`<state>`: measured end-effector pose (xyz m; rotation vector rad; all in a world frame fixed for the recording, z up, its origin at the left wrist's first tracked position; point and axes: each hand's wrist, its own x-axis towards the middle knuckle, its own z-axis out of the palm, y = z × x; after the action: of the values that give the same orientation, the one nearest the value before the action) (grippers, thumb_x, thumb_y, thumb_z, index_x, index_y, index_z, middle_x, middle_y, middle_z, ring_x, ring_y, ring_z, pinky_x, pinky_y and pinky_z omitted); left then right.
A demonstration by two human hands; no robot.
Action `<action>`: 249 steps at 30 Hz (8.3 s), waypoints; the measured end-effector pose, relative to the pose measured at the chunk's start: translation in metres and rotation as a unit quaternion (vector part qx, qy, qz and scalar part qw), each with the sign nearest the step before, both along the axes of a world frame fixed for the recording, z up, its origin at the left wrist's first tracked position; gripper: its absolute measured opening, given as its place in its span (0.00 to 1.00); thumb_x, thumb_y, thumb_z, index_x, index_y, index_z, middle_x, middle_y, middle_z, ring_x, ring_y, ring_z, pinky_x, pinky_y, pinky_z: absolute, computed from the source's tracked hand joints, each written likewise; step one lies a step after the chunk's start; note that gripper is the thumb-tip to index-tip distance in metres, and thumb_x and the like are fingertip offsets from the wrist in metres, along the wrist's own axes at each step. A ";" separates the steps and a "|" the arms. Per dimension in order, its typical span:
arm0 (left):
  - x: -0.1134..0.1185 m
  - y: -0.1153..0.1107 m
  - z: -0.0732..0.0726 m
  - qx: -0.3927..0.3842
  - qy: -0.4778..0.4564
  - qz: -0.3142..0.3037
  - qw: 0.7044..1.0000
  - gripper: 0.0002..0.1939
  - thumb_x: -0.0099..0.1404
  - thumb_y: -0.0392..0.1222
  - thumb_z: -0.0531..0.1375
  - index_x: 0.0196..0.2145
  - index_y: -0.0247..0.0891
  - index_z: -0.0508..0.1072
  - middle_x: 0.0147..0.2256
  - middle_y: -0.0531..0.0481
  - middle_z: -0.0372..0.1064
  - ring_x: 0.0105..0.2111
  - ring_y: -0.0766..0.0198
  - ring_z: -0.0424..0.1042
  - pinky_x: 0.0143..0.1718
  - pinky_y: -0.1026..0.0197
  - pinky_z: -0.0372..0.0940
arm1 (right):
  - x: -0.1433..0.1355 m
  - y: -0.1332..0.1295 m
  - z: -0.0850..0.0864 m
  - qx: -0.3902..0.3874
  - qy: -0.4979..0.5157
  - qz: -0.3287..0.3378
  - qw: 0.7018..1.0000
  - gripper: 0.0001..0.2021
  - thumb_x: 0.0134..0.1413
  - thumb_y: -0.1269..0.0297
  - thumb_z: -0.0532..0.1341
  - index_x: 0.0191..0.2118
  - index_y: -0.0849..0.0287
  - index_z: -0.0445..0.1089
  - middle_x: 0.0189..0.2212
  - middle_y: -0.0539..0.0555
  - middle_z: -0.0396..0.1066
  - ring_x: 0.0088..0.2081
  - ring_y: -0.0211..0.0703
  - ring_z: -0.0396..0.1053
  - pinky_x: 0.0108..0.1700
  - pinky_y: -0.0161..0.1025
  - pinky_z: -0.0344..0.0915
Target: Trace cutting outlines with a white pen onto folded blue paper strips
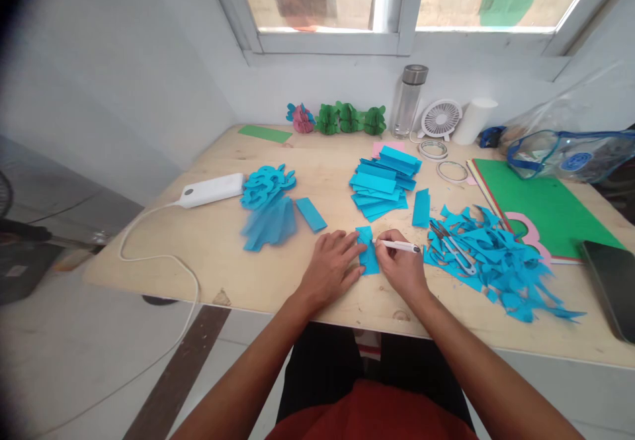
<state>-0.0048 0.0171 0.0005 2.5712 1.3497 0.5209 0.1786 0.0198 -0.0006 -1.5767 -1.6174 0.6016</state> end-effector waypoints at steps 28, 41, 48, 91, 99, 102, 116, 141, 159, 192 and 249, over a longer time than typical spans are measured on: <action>0.001 0.001 -0.005 0.004 0.003 -0.001 1.000 0.17 0.67 0.47 0.57 0.53 0.46 0.69 0.61 0.48 0.61 0.58 0.48 0.57 0.59 0.41 0.52 | -0.002 -0.016 0.001 -0.010 0.028 0.016 0.999 0.08 0.56 0.59 0.56 0.32 0.56 0.68 0.24 0.49 0.69 0.25 0.38 0.64 0.28 0.35 0.59; 0.001 0.002 -0.006 0.009 0.008 -0.004 1.000 0.16 0.67 0.47 0.57 0.52 0.46 0.70 0.60 0.47 0.61 0.58 0.47 0.58 0.58 0.40 0.52 | 0.002 -0.011 0.003 -0.029 0.062 0.030 0.997 0.07 0.54 0.60 0.59 0.32 0.57 0.69 0.22 0.48 0.68 0.23 0.37 0.61 0.25 0.34 0.57; 0.000 0.002 -0.008 -0.002 0.009 -0.004 1.000 0.16 0.67 0.47 0.57 0.51 0.46 0.71 0.61 0.48 0.61 0.58 0.46 0.57 0.58 0.40 0.52 | 0.003 -0.011 0.003 -0.021 0.050 0.036 0.998 0.07 0.55 0.60 0.58 0.31 0.57 0.69 0.23 0.48 0.69 0.23 0.36 0.62 0.25 0.34 0.57; 0.000 0.002 -0.006 -0.003 0.009 -0.003 1.000 0.14 0.67 0.47 0.57 0.50 0.46 0.71 0.61 0.49 0.61 0.58 0.48 0.57 0.58 0.42 0.53 | 0.007 -0.040 0.006 -0.002 0.021 -0.015 1.000 0.07 0.57 0.59 0.57 0.32 0.56 0.69 0.25 0.49 0.71 0.24 0.38 0.65 0.27 0.35 0.59; 0.001 0.002 -0.005 -0.010 0.012 -0.002 1.000 0.14 0.67 0.47 0.57 0.50 0.46 0.71 0.60 0.48 0.62 0.58 0.48 0.57 0.58 0.43 0.52 | 0.002 -0.045 0.008 -0.045 0.110 0.020 0.993 0.06 0.56 0.59 0.59 0.34 0.55 0.69 0.28 0.52 0.74 0.31 0.43 0.71 0.30 0.37 0.64; 0.001 0.002 -0.006 -0.008 0.009 -0.001 1.000 0.14 0.67 0.47 0.57 0.50 0.46 0.71 0.60 0.49 0.62 0.59 0.48 0.56 0.58 0.43 0.52 | -0.001 -0.048 0.009 -0.054 0.106 0.037 0.992 0.07 0.57 0.59 0.58 0.33 0.56 0.69 0.27 0.52 0.73 0.30 0.42 0.70 0.30 0.37 0.63; 0.000 0.003 -0.007 -0.016 0.005 0.002 1.000 0.15 0.67 0.48 0.58 0.50 0.47 0.71 0.60 0.50 0.61 0.60 0.48 0.55 0.59 0.43 0.51 | 0.002 -0.050 0.004 -0.015 0.089 0.012 0.996 0.08 0.59 0.59 0.57 0.37 0.55 0.70 0.32 0.53 0.75 0.34 0.44 0.72 0.34 0.38 0.66; 0.001 0.006 -0.009 -0.006 0.014 0.007 1.000 0.14 0.69 0.47 0.56 0.50 0.48 0.71 0.60 0.50 0.62 0.59 0.50 0.56 0.58 0.45 0.50 | 0.000 -0.051 0.004 0.018 0.047 0.050 0.997 0.11 0.61 0.60 0.56 0.44 0.55 0.73 0.41 0.57 0.77 0.42 0.48 0.74 0.46 0.46 0.69; 0.000 0.006 -0.009 -0.011 0.005 0.007 1.000 0.13 0.69 0.47 0.55 0.50 0.47 0.72 0.61 0.51 0.61 0.59 0.49 0.56 0.59 0.44 0.50 | -0.007 -0.053 0.010 -0.037 0.047 0.034 0.998 0.06 0.56 0.61 0.58 0.31 0.56 0.70 0.27 0.50 0.73 0.30 0.40 0.70 0.32 0.36 0.65; -0.001 0.006 -0.008 -0.016 0.009 0.008 1.000 0.13 0.69 0.47 0.56 0.50 0.48 0.72 0.61 0.51 0.61 0.59 0.50 0.56 0.58 0.44 0.51 | -0.008 -0.055 0.009 -0.029 0.008 0.008 1.000 0.07 0.57 0.61 0.57 0.31 0.56 0.70 0.27 0.50 0.73 0.29 0.40 0.68 0.32 0.36 0.63; -0.002 0.007 -0.014 0.004 0.012 -0.002 1.000 0.14 0.68 0.45 0.57 0.51 0.47 0.71 0.60 0.49 0.63 0.58 0.48 0.57 0.58 0.44 0.52 | -0.007 -0.052 0.004 -0.013 0.020 -0.065 0.998 0.09 0.58 0.57 0.56 0.35 0.55 0.70 0.30 0.52 0.75 0.29 0.41 0.69 0.31 0.37 0.63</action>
<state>-0.0072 0.0244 -0.0137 2.5944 1.3532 0.4973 0.1716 -0.0318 0.0035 -1.6647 -1.4696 0.5835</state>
